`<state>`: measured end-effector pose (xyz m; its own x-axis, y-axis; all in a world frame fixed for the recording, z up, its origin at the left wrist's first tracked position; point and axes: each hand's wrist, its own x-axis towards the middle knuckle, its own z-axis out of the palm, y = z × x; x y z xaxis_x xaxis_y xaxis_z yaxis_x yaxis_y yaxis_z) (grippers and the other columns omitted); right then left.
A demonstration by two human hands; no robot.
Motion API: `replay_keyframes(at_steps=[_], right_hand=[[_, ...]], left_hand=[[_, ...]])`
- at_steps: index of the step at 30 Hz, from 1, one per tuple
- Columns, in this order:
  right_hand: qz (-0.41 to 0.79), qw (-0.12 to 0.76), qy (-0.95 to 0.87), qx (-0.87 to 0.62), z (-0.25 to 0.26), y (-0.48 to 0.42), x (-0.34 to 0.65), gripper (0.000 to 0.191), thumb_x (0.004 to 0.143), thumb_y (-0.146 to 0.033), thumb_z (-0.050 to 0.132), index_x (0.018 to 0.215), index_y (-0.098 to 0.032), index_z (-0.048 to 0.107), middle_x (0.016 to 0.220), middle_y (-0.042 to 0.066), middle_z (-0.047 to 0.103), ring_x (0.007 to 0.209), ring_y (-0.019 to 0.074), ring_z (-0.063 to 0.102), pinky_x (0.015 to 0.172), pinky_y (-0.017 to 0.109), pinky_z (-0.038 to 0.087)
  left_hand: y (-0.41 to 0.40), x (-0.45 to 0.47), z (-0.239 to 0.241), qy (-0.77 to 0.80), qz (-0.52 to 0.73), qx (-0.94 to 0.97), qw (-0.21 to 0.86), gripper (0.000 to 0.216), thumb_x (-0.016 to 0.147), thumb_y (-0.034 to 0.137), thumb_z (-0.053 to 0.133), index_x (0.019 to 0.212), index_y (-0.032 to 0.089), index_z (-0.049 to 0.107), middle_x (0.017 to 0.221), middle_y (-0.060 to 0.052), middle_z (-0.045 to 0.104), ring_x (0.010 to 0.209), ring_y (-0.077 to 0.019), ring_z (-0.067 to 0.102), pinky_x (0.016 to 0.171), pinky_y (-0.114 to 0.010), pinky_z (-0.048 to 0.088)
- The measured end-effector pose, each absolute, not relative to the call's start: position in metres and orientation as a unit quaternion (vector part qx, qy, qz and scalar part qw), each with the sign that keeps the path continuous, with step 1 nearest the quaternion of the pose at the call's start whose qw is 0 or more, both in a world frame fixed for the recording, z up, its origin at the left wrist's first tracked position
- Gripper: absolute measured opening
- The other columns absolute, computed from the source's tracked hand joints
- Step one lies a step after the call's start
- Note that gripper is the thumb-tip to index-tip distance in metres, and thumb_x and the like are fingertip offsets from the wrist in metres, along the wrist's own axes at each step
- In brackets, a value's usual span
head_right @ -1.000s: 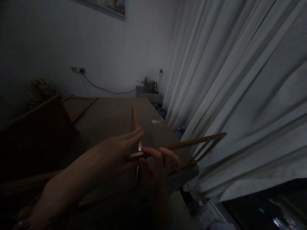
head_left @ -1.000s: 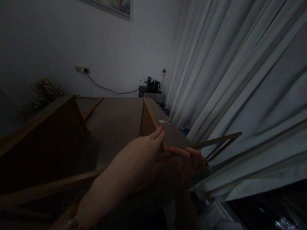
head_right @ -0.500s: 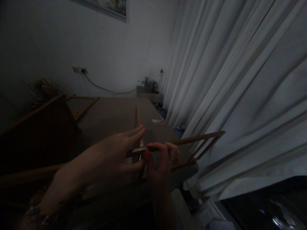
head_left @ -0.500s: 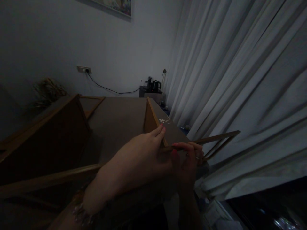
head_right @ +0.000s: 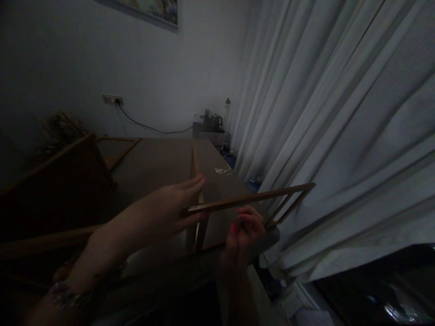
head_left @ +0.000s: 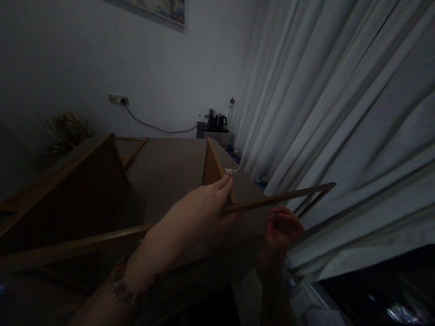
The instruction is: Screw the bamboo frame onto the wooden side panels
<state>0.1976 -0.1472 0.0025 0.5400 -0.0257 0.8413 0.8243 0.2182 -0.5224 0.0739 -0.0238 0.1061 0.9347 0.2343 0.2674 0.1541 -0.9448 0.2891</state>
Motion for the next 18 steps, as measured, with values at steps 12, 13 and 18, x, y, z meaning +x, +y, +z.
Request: replay_keyframes(at_steps=[12, 13, 18], right_hand=[[-0.212, 0.478, -0.506, -0.686, 0.008, -0.183, 0.176, 0.053, 0.097, -0.019, 0.036, 0.149, -0.03, 0.03, 0.115, 0.007, 0.064, 0.102, 0.0169, 0.062, 0.077, 0.031, 0.055], [-0.202, 0.482, -0.512, -0.682, 0.005, -0.184, 0.176, 0.052, 0.097, -0.02, 0.038, 0.148, -0.03, 0.032, 0.112, 0.006, 0.067, 0.095, 0.0163, 0.065, 0.072, 0.03, 0.055], [-0.173, 0.69, -0.317, -0.628, -0.015, -0.192, 0.176, 0.035, 0.093, -0.028, 0.054, 0.128, -0.026, 0.06, 0.096, 0.004, 0.072, 0.054, 0.0095, 0.057, 0.055, 0.026, 0.052]], left_hand=[[-0.022, 0.073, 0.103, 0.089, 0.172, 0.971, 0.14, 0.075, 0.086, 0.054, 0.056, 0.145, 0.013, 0.036, 0.151, -0.016, 0.042, 0.131, -0.0298, 0.054, 0.104, -0.04, 0.049], [-0.022, 0.073, 0.102, 0.085, 0.178, 0.97, 0.142, 0.078, 0.085, 0.059, 0.055, 0.145, 0.013, 0.036, 0.151, -0.017, 0.041, 0.131, -0.0301, 0.053, 0.104, -0.04, 0.049], [-0.021, 0.074, 0.1, 0.09, 0.172, 0.97, 0.144, 0.082, 0.084, 0.065, 0.053, 0.145, 0.013, 0.037, 0.152, -0.017, 0.04, 0.131, -0.0304, 0.053, 0.105, -0.04, 0.049]])
